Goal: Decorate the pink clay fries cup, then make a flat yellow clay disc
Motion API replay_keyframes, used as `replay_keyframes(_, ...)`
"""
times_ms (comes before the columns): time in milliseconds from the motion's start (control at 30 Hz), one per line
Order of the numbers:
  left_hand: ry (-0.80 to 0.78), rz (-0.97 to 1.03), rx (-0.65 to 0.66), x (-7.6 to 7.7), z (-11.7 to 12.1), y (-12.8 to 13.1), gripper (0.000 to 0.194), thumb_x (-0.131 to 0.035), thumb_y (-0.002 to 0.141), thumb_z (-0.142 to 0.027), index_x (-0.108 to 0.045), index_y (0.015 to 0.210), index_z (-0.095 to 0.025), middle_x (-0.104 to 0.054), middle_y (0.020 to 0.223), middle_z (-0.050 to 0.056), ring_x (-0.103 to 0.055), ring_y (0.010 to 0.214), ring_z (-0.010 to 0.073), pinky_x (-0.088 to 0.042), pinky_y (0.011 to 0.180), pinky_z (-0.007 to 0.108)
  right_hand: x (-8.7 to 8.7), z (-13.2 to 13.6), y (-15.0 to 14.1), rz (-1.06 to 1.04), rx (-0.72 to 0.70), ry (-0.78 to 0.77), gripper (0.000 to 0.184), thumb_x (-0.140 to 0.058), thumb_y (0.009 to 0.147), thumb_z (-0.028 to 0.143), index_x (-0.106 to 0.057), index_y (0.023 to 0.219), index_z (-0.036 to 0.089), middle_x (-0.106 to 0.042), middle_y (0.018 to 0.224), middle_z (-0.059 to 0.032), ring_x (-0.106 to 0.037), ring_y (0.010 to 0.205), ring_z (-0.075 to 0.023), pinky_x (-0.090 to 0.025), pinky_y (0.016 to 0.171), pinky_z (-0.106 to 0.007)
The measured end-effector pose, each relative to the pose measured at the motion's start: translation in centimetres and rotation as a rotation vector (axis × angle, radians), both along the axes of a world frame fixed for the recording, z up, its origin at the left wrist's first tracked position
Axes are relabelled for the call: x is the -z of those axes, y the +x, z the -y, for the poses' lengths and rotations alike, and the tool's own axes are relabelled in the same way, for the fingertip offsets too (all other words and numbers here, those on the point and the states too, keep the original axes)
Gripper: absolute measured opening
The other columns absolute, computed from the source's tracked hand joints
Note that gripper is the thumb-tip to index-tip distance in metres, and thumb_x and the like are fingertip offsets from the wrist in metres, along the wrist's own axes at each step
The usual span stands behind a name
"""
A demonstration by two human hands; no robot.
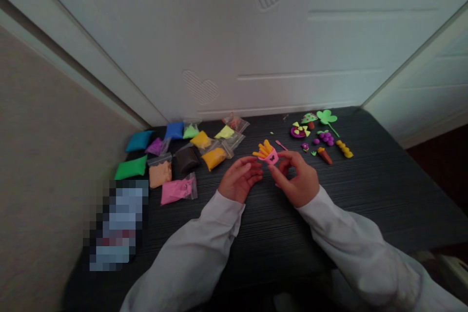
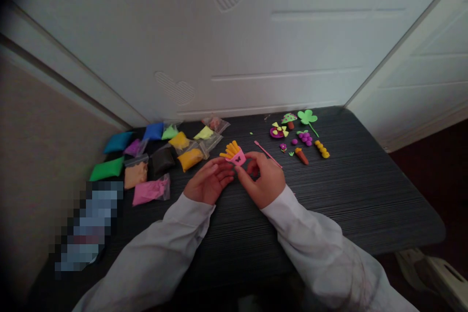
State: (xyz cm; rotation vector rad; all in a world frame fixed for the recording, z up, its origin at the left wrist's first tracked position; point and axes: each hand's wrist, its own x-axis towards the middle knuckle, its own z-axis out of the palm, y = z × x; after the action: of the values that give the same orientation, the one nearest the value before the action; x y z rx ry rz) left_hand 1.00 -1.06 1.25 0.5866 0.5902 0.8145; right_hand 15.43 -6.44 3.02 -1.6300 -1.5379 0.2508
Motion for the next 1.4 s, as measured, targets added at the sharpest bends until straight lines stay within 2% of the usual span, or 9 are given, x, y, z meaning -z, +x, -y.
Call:
replay_keyframes(300,-0.033,0.009,-0.026,0.8,-0.7,-0.5,0.021,-0.056,0.067,-0.021,-0.058,0.086,-0.012,-0.064,0.072,0.005,-0.060,0.067,0.0140,-0.048,0.065,0.026,0.0,0.1,3.4,0.068,0.222,0.092,0.027,-0.053,0.072,0.037,-0.051,0.091,0.018,-0.050,0.054,0.0049,-0.047,0.049,-0.0088,-0.039,0.054,-0.022)
replay_keyframes(767,-0.045,-0.027,-0.039,0.7,-0.7,-0.7,0.021,-0.053,0.068,-0.022,-0.060,0.085,-0.011,-0.063,0.072,0.006,-0.060,0.069,0.0150,-0.049,0.067,0.027,1.1,2.9,10.8,0.007,0.528,0.006,0.036,-0.053,0.068,0.047,-0.053,0.088,0.017,-0.048,0.051,0.0056,-0.046,0.044,-0.0079,-0.036,0.048,-0.020)
replay_keyframes(1033,-0.057,-0.061,-0.057,0.9,-1.0,-0.6,0.022,-0.051,0.068,-0.022,-0.061,0.084,-0.012,-0.062,0.072,0.007,-0.059,0.069,0.0154,-0.050,0.066,0.027,2.2,4.8,14.5,0.082,0.563,-0.147,0.038,-0.046,0.072,0.049,-0.052,0.093,0.017,-0.047,0.052,0.0051,-0.046,0.046,-0.0081,-0.034,0.048,-0.020)
replay_keyframes(1200,-0.059,-0.070,-0.063,0.9,-1.0,-0.6,0.022,-0.050,0.067,-0.021,-0.061,0.084,-0.012,-0.062,0.071,0.007,-0.059,0.069,0.0156,-0.050,0.066,0.028,3.2,5.0,15.0,0.108,0.570,-0.200,0.039,-0.044,0.071,0.052,-0.053,0.091,0.019,-0.045,0.050,0.0055,-0.044,0.043,-0.0082,-0.031,0.044,-0.020)
replay_keyframes(1400,-0.061,-0.071,-0.070,0.9,-0.9,-0.6,0.022,-0.049,0.067,-0.021,-0.061,0.084,-0.012,-0.062,0.071,0.007,-0.059,0.069,0.0158,-0.050,0.065,0.028,3.6,4.9,15.1,0.137,0.529,-0.305,0.036,-0.045,0.070,0.052,-0.054,0.086,0.021,-0.046,0.048,0.0061,-0.044,0.041,-0.0084,-0.026,0.041,-0.020)
